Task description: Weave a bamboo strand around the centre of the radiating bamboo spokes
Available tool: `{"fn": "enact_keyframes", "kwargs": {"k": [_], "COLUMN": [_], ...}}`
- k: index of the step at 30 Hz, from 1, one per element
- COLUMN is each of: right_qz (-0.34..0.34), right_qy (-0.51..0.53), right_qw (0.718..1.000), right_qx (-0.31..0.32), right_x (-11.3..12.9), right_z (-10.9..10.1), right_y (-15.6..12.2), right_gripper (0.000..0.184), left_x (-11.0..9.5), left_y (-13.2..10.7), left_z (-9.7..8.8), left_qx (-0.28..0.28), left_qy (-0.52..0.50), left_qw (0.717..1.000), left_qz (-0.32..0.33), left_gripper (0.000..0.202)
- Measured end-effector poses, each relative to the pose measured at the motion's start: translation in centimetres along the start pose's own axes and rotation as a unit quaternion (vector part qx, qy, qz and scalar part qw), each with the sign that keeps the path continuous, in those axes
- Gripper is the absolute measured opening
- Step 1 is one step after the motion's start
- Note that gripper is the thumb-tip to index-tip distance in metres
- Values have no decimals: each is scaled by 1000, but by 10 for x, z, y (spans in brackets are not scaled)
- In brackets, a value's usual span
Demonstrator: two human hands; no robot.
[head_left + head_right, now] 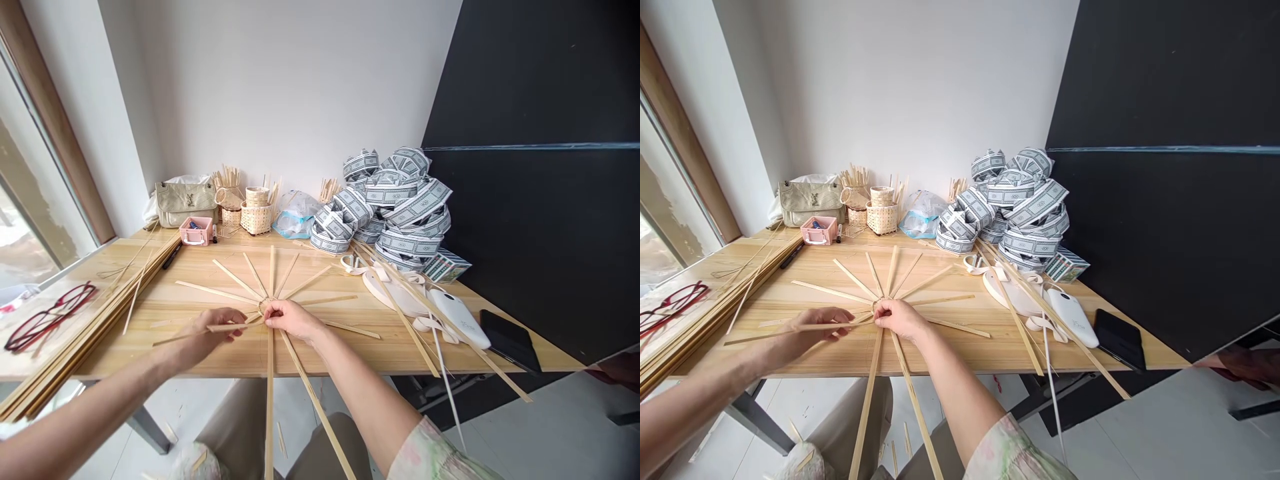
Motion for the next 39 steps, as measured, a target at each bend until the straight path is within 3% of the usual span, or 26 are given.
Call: {"fn": "enact_keyframes", "kwargs": {"k": [2, 5, 9, 15, 17, 22, 26, 28, 33, 36, 39], "right_qz": [-16, -58, -144, -151, -150, -147, -133, -136, -208, -177, -123], "right_qy": [-17, -70, -112, -102, -109, -187, -266, -290, -272, -255, -261], "right_qw": [1000, 995, 981, 980, 977, 971, 952, 944, 939, 951, 957], "right_qx": [-12, -39, -66, 83, 102, 5, -75, -75, 1, 7, -16], "right_x": [1, 5, 22, 26, 24, 24, 29, 30, 36, 32, 27], "right_z": [-1, -2, -5, 1, 1, -6, -6, -4, 4, 1, 2], "right_y": [-1, -4, -10, -13, -15, -19, -23, -23, -22, -17, -12], "right_gripper": [2, 6, 13, 15, 14, 22, 27, 25, 28, 21, 10], "left_x": [-3, -15, -32, -30, -21, 0, -1, -1, 0, -5, -11], "left_y": [10, 24, 32, 16, 14, 22, 28, 30, 22, 21, 26], "left_z": [-9, -15, -14, -2, -2, -6, 1, 3, 10, 6, 1], "left_qx": [25, 63, 82, 96, 95, 117, 147, 143, 147, 128, 115], "left_qy": [94, 231, 284, 239, 245, 284, 324, 353, 398, 402, 368], "left_qw": [995, 963, 932, 938, 936, 925, 903, 893, 877, 880, 901], "left_qz": [38, 126, 211, 231, 236, 224, 241, 241, 226, 217, 198], "left_gripper": [24, 27, 31, 31, 33, 39, 42, 45, 51, 54, 54]}}
Point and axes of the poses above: each hand's wrist, its own y-axis towards the middle knuckle, its own z-axis out of the palm, x = y × z, the point moved 10 cm from there along y, towards the middle knuckle, and after that the axes turned 9 degrees about -x, right-handed, at the moved point
